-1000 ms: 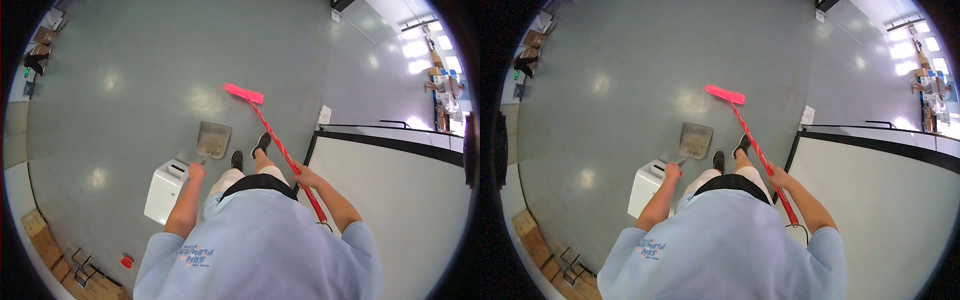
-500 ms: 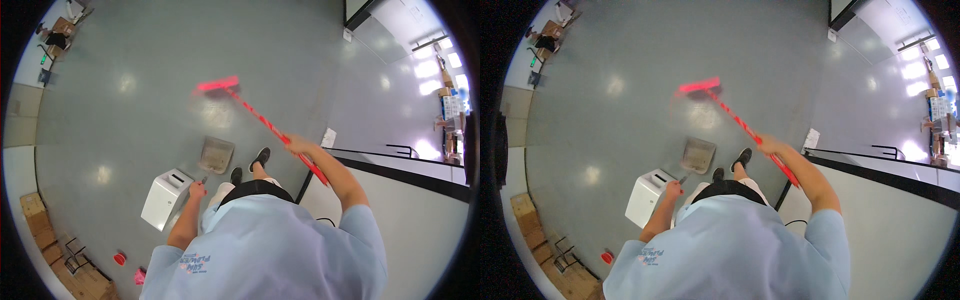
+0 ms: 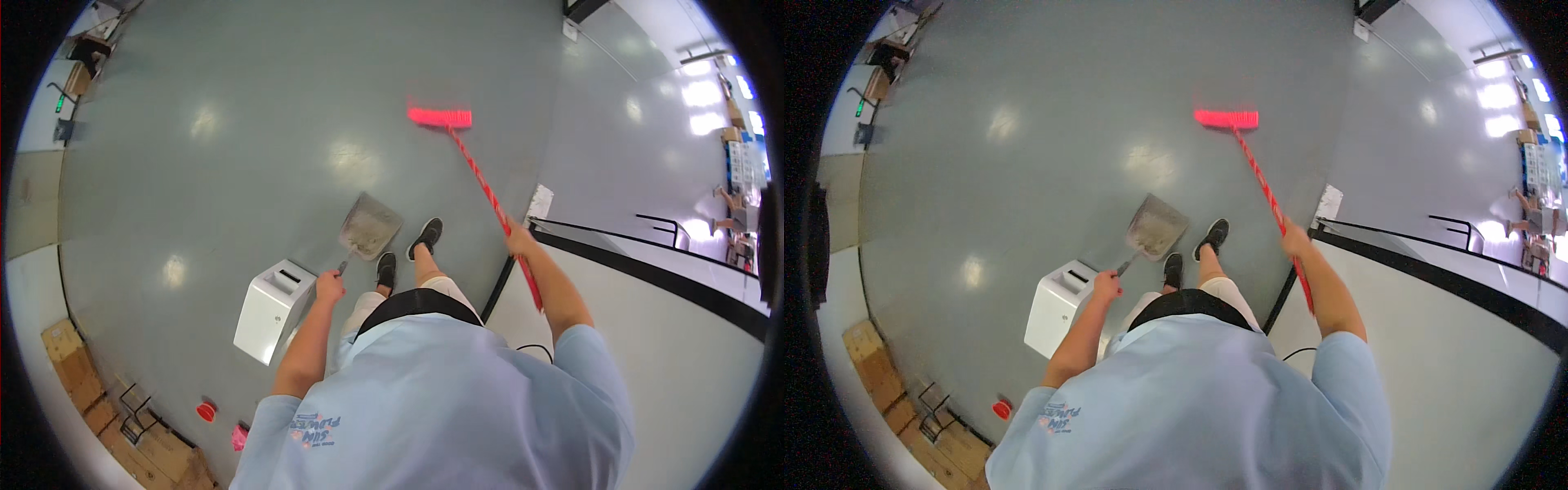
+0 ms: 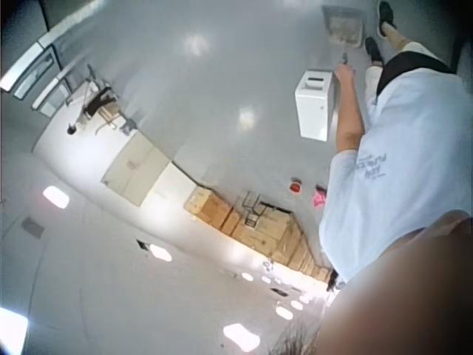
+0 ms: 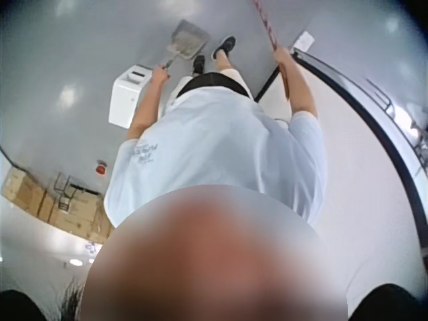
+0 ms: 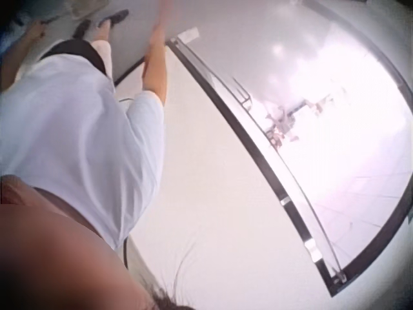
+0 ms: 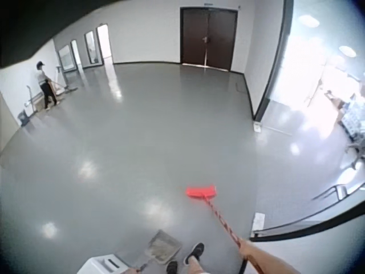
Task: Sweeping the floor using a broom and dustpan in a large open area.
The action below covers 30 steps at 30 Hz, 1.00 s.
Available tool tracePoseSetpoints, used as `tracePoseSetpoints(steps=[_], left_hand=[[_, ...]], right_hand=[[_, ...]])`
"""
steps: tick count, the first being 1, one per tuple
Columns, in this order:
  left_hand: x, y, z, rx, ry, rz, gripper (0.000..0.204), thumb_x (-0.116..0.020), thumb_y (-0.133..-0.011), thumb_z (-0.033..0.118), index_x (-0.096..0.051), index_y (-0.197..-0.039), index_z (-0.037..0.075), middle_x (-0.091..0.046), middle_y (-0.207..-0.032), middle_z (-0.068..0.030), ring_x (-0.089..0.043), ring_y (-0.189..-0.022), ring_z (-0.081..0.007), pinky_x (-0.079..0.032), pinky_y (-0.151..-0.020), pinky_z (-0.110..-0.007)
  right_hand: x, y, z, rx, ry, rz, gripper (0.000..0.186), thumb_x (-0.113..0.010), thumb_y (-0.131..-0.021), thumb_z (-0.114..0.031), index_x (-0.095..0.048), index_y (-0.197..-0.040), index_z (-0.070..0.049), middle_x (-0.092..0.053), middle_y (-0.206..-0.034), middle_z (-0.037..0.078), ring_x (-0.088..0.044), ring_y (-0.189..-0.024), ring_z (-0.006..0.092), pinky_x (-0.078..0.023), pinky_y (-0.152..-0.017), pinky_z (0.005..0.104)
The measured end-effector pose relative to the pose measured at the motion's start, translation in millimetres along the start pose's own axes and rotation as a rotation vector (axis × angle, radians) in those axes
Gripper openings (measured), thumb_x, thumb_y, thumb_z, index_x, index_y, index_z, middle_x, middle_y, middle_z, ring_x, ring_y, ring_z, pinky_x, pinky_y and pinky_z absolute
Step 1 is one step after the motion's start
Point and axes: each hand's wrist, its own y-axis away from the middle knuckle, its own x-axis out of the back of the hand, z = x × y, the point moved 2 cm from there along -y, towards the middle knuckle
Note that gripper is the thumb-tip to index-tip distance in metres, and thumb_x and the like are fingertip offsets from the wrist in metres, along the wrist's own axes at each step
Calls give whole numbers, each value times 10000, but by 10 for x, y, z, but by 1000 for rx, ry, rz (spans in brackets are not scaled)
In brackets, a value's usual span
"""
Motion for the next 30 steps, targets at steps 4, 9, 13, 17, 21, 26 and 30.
tracePoseSetpoints(steps=[4, 9, 13, 17, 21, 26, 30], left_hand=[[-8, -208, -67, -19, -119, 4, 170, -498, -700, 79, -604, -816, 15, -591, -609, -143, -593, -514, -261, -481, -554, -335], [-106, -349, -42, -72, -280, -2, 109, -548, -664, 93, -608, -729, 29, -598, -691, -146, -586, -654, -312, -468, -621, -368], [-112, -456, -68, -79, -404, -21, 110, -584, -642, 107, -613, -727, 44, -592, -778, -160, -571, -756, -316, -459, -645, -385], [-79, -564, -182, -117, -441, -46, 129, -606, -629, 120, -612, -733, 43, -595, -788, -149, -569, -773, -314, -457, -655, -381], [-41, -532, -213, -61, -292, -41, 140, -605, -636, 128, -612, -744, 40, -596, -791, -144, -570, -773, -308, -456, -665, -376], [16, -288, 109, -130, -628, -45, 128, -572, -664, 117, -612, -756, 37, -589, -788, -163, -572, -765, -307, -452, -661, -381], [-46, -266, -46, -211, -626, -30, 139, -557, -665, 104, -609, -760, 17, -591, -773, -174, -576, -762, -315, -455, -656, -382]], right_hand=[[-453, 1145, -57, -149, -318, -141, 556, -437, -702, -4, -253, -1217, -104, -547, -698, 158, -571, -513, 239, -448, -394, 366], [-919, 2007, -187, -157, -594, -376, 668, -481, -741, -40, -144, -1309, -139, -441, -576, 28, -454, -429, 120, -407, -373, 273], [-919, 2361, -515, -128, -729, -575, 630, -484, -748, -46, -203, -1303, -147, -434, -574, 17, -441, -440, 101, -385, -396, 241], [-547, 2610, -872, -48, -494, -682, 606, -464, -761, -61, -202, -1303, -125, -430, -539, 15, -434, -418, 96, -384, -394, 244], [-350, 2515, -837, 2, -493, -592, 620, -475, -754, -61, -193, -1304, -108, -435, -533, 16, -436, -405, 98, -383, -379, 246], [-328, 1881, -609, -47, -588, -240, 644, -500, -736, -41, -188, -1298, -77, -429, -538, 20, -427, -391, 105, -381, -359, 241], [-550, 1524, -398, -57, -636, -178, 657, -505, -731, -26, -176, -1298, -75, -428, -548, 21, -428, -397, 104, -380, -356, 245]])
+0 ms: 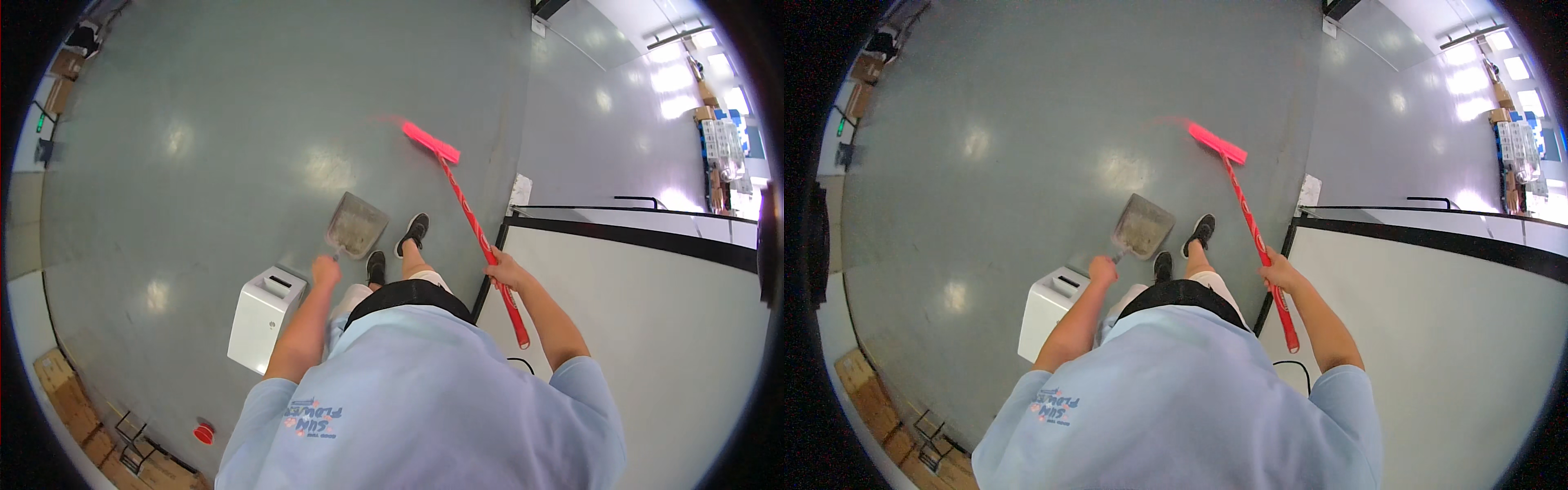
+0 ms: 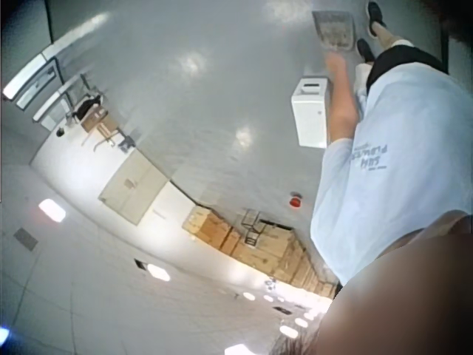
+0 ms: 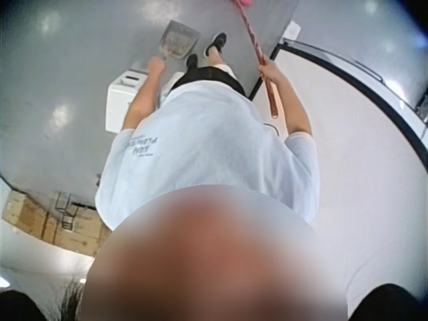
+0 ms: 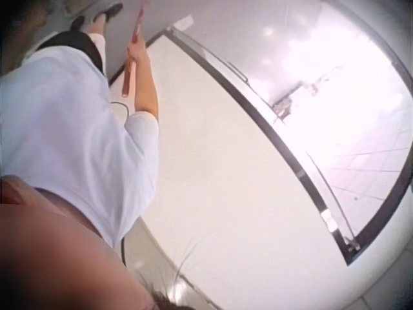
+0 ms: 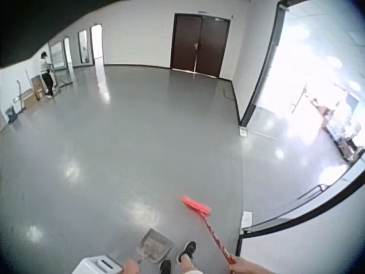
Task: Sweeping the floor using a broom and dustpan in a large open area.
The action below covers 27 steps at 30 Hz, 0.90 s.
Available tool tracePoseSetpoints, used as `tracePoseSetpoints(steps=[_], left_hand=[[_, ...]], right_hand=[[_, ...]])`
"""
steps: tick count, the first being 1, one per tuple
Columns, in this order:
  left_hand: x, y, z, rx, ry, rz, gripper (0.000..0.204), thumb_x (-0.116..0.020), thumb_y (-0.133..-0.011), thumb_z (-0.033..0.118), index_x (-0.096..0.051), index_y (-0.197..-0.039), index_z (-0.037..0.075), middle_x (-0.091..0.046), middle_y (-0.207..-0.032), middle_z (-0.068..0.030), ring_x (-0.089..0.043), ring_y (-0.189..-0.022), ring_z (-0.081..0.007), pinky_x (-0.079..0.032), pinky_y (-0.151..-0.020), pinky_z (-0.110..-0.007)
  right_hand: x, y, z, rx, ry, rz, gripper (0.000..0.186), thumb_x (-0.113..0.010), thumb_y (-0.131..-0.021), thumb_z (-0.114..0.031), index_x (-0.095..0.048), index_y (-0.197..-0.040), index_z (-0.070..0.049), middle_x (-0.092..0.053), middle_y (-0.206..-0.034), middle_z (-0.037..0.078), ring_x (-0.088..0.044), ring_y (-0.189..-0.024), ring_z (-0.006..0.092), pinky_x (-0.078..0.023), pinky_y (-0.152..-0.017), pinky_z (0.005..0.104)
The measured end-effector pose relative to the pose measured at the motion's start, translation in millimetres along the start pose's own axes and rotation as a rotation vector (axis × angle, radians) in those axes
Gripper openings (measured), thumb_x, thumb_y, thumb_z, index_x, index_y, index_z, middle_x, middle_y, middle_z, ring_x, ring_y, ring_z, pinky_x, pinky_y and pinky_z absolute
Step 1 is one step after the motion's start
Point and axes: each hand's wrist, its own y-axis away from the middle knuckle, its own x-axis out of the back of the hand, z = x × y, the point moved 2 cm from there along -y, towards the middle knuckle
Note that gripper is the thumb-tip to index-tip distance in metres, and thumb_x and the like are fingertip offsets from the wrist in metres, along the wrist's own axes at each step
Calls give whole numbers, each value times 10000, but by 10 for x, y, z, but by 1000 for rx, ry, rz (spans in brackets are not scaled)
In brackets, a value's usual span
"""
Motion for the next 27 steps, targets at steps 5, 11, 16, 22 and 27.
tracePoseSetpoints(steps=[5, 11, 16, 22, 27], left_hand=[[-28, -13, 25, 111, 275, 52, 171, -556, -665, 125, -614, -777, 9, -594, -778, -177, -578, -766, -320, -455, -664, -384], [-39, -226, 117, -37, -96, -62, 160, -574, -652, 139, -627, -752, 26, -603, -772, -153, -587, -750, -297, -462, -656, -378], [-596, -464, -781, -224, 13, 62, 149, -556, -685, 144, -619, -748, 25, -599, -693, -131, -605, -629, -246, -481, -547, -343], [-115, -90, -11, 145, 480, -49, 185, -438, -737, 71, -564, -847, -9, -582, -700, -136, -567, -421, -224, -452, -378, -305], [-69, -18, 17, 341, 679, -154, 231, -419, -749, 57, -514, -952, -2, -557, -724, -153, -573, -489, -242, -492, -427, -344]], right_hand=[[-293, 494, 233, -117, 75, -171, 606, -483, -712, -18, -239, -1260, -102, -437, -597, 19, -431, -423, 97, -381, -374, 239], [-385, 1083, 209, -259, -243, -457, 613, -512, -757, -70, -225, -1295, -139, -439, -597, 15, -422, -440, 80, -370, -392, 222], [-255, 1196, -24, -110, -57, -427, 597, -504, -760, -84, -255, -1290, -203, -451, -618, 15, -429, -455, 79, -379, -393, 227], [72, 907, 430, -25, -170, 5, 648, -498, -741, -43, -177, -1303, -83, -436, -574, 17, -432, -414, 96, -389, -367, 243], [354, 491, 936, -32, -170, 207, 677, -500, -727, -68, -135, -1297, -42, -472, -560, 89, -465, -379, 157, -395, -364, 289]])
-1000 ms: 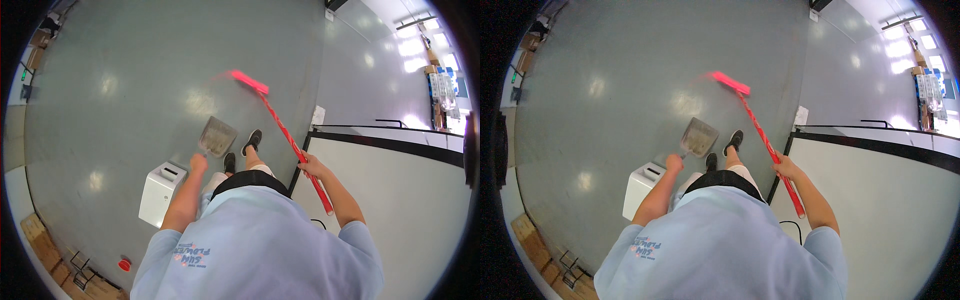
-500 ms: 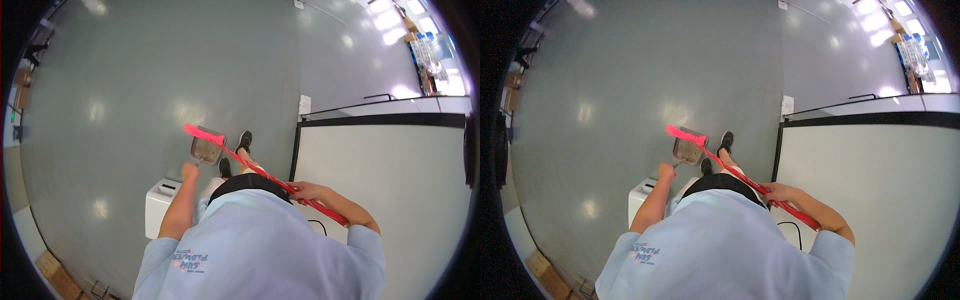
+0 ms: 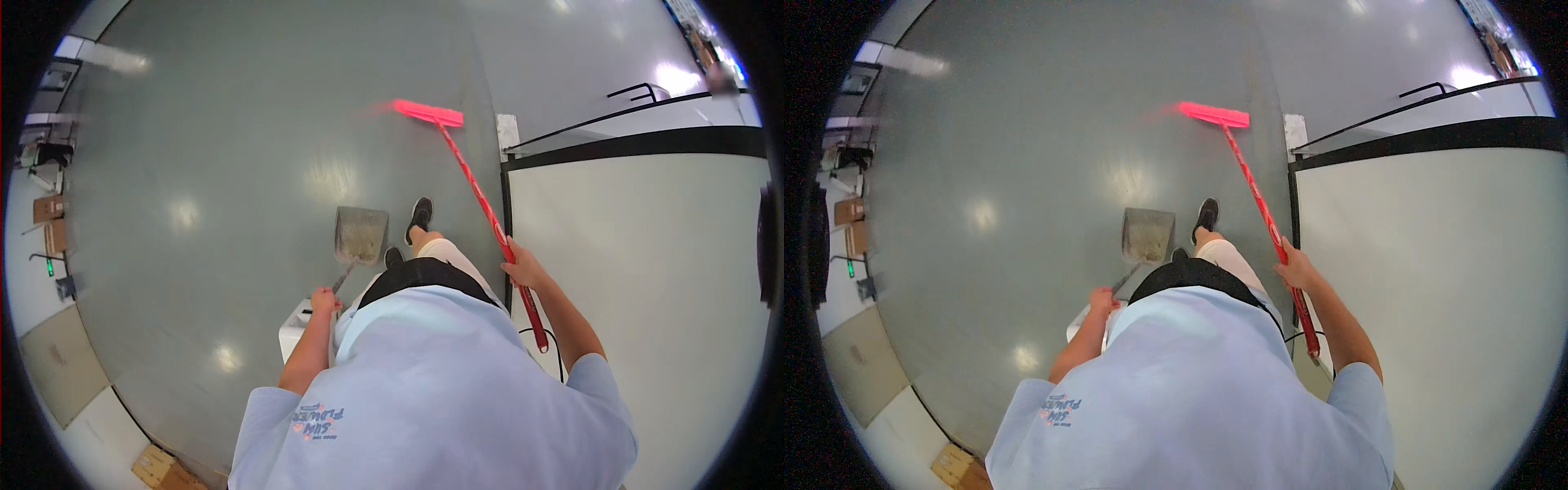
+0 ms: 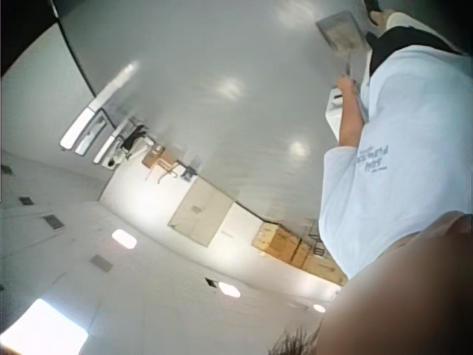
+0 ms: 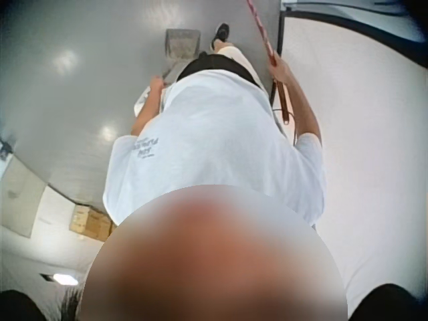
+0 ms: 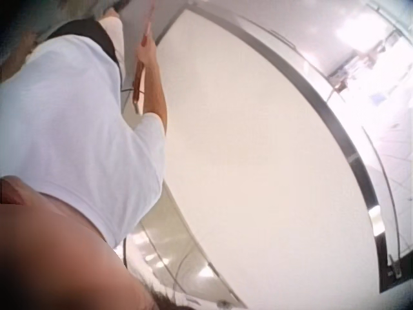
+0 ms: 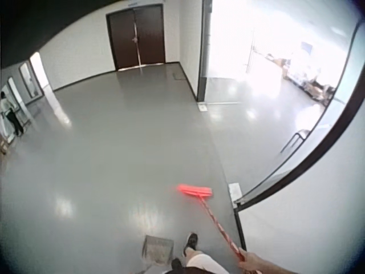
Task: Sweeping the floor using a broom and dustpan in a large open area.
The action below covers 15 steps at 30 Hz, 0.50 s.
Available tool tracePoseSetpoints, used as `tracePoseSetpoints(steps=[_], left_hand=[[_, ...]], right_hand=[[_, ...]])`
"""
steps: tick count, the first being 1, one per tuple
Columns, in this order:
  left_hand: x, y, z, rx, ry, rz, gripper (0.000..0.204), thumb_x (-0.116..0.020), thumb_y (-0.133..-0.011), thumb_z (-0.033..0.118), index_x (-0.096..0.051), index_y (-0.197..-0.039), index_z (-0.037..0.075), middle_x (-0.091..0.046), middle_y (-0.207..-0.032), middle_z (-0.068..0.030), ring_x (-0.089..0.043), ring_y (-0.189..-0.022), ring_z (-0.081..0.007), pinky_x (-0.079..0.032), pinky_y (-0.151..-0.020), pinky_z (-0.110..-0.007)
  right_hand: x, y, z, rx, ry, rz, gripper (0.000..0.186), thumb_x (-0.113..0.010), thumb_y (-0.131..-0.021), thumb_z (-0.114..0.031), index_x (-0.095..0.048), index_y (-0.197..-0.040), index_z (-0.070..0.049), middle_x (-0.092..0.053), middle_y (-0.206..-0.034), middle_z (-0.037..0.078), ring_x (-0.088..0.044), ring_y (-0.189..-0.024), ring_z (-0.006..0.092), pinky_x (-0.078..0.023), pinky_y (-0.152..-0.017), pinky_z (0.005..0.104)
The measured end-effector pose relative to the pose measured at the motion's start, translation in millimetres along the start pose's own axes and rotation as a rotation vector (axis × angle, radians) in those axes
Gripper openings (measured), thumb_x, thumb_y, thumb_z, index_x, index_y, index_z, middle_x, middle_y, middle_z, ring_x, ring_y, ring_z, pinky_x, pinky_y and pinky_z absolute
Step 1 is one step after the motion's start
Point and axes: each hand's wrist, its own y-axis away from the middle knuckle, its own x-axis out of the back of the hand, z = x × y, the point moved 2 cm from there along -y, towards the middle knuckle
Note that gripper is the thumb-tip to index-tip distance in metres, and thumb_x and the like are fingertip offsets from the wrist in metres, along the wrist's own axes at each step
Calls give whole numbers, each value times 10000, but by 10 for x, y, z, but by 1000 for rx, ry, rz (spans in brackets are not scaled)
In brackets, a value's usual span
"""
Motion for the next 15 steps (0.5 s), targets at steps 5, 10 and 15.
tracePoseSetpoints(steps=[5, 10, 15], left_hand=[[82, 24, 353, 30, 189, -32, 266, -440, -729, 16, -482, -990, -21, -533, -739, -159, -558, -523, -257, -502, -452, -361], [183, -35, 1031, -19, 305, -46, 209, -426, -756, 78, -449, -927, -41, -516, -738, -160, -559, -538, -257, -501, -451, -359], [206, -225, 1366, -101, 403, 5, 203, -424, -767, 115, -432, -907, -32, -511, -709, -153, -555, -524, -247, -500, -447, -354]], right_hand=[[-2, -584, 1067, -19, 326, 206, 716, -560, -698, -142, -156, -1278, -25, -569, -787, 196, -569, -688, 325, -445, -605, 388], [-169, -1222, 1760, -422, -81, 266, 628, -378, -800, -455, -180, -1285, -110, -553, -906, 240, -524, -905, 362, -399, -739, 416], [311, -1690, 568, 76, 192, 419, 607, -544, -684, -170, -280, -1224, -81, -555, -854, 245, -546, -808, 377, -430, -694, 442]])
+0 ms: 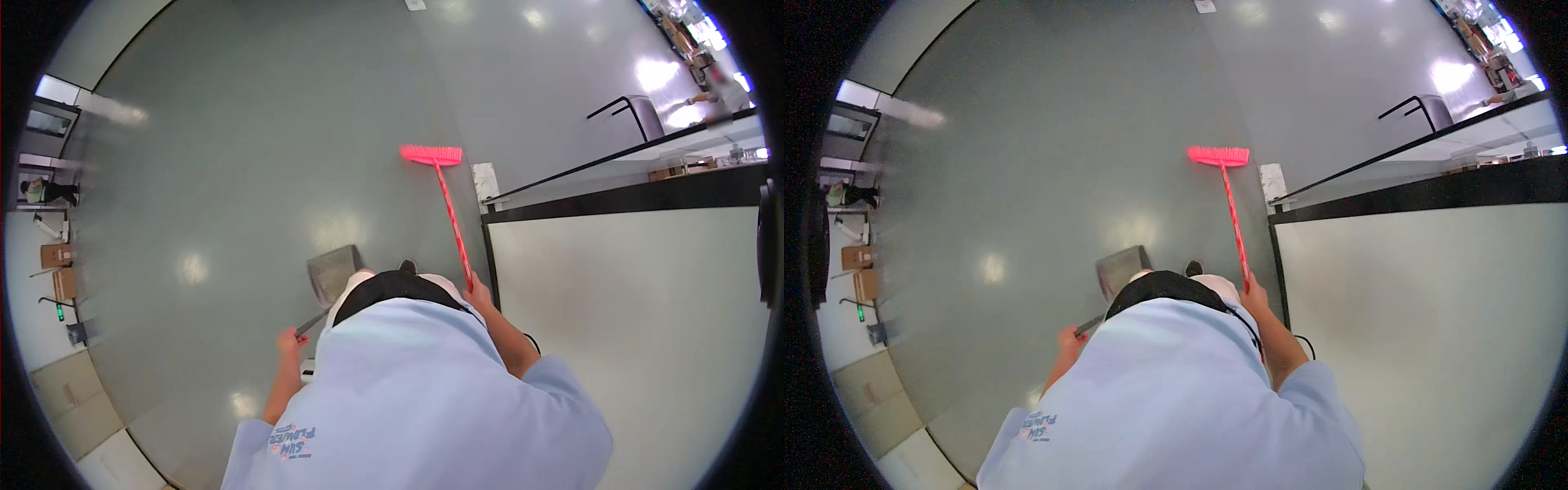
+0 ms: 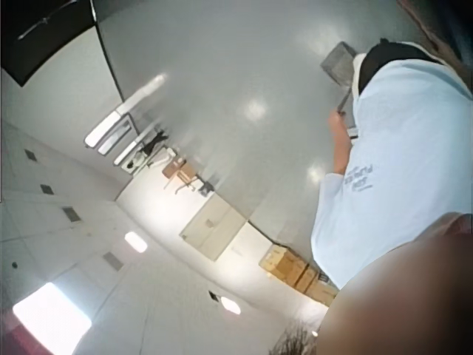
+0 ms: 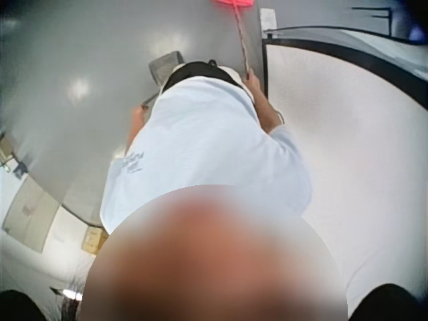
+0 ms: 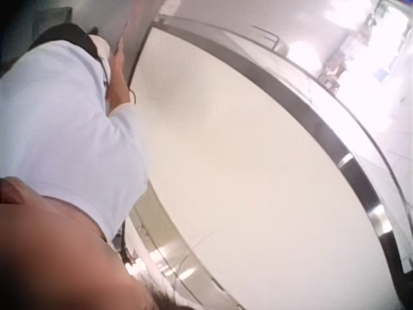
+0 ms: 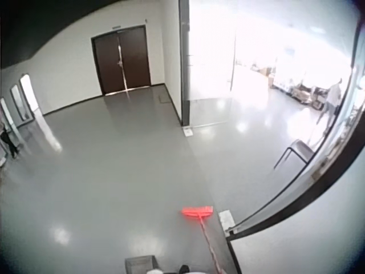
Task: Sweeping the floor using a broom and dustpan in a large open area.
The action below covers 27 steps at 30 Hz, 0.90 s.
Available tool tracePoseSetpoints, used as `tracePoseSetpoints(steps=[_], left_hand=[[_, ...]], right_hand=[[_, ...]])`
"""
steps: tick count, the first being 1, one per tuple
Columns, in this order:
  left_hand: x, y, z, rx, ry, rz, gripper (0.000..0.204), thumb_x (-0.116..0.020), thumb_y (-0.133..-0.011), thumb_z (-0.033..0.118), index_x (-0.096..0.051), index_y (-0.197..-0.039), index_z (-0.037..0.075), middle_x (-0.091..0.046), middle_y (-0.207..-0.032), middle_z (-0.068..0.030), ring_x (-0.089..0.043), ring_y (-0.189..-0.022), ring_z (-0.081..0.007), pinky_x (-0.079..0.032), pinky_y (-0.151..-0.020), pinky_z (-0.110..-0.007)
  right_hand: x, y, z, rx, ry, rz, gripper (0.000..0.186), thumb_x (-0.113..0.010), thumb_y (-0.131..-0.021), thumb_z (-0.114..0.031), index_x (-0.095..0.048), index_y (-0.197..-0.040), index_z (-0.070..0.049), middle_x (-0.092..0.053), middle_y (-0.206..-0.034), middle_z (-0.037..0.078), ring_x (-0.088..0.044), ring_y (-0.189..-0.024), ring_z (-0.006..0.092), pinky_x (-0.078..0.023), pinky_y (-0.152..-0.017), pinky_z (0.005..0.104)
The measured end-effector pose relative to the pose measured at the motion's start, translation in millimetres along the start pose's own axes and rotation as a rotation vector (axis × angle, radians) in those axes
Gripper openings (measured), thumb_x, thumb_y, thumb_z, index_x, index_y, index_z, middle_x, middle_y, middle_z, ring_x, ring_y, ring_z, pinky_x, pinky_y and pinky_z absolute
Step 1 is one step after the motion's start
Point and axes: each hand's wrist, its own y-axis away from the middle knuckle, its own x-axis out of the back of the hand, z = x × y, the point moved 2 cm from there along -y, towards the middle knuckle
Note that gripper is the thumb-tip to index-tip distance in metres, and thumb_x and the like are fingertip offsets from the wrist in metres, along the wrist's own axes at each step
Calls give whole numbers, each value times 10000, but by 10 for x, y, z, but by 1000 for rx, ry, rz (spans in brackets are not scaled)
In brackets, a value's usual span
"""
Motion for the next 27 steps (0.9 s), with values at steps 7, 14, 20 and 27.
tracePoseSetpoints(steps=[7, 14, 20, 27], left_hand=[[-858, -301, 1015, -77, 10, 28, 208, -404, -777, 88, -431, -948, -26, -508, -670, -143, -547, -506, -234, -501, -444, -350], [-1718, -903, 2299, -145, -87, 26, 211, -423, -760, 135, -443, -899, -23, -509, -711, -142, -547, -514, -237, -484, -426, -334], [-2481, -1404, 3333, -93, -172, -28, 221, -394, -799, 112, -420, -977, -17, -511, -714, -150, -548, -510, -228, -496, -425, -344], [-3373, -1626, 4188, -84, -264, -164, 246, -381, -801, 99, -434, -1005, -29, -520, -716, -156, -550, -514, -225, -492, -425, -328]], right_hand=[[749, -1137, -196, -37, -231, 273, 471, -548, -706, -151, -395, -1149, -102, -560, -647, 130, -558, -490, 243, -446, -450, 357], [859, -564, -319, -295, -181, 107, 500, -477, -737, -158, -309, -1204, -95, -558, -799, 174, -570, -557, 243, -454, -461, 333], [651, -674, -480, -439, -247, 93, 507, -478, -759, -260, -309, -1195, -64, -557, -893, 208, -569, -781, 304, -444, -670, 412], [468, -1442, -547, -645, -821, 129, 445, -505, -749, -269, -359, -1119, -69, -547, -905, 227, -540, -861, 336, -424, -710, 417]])
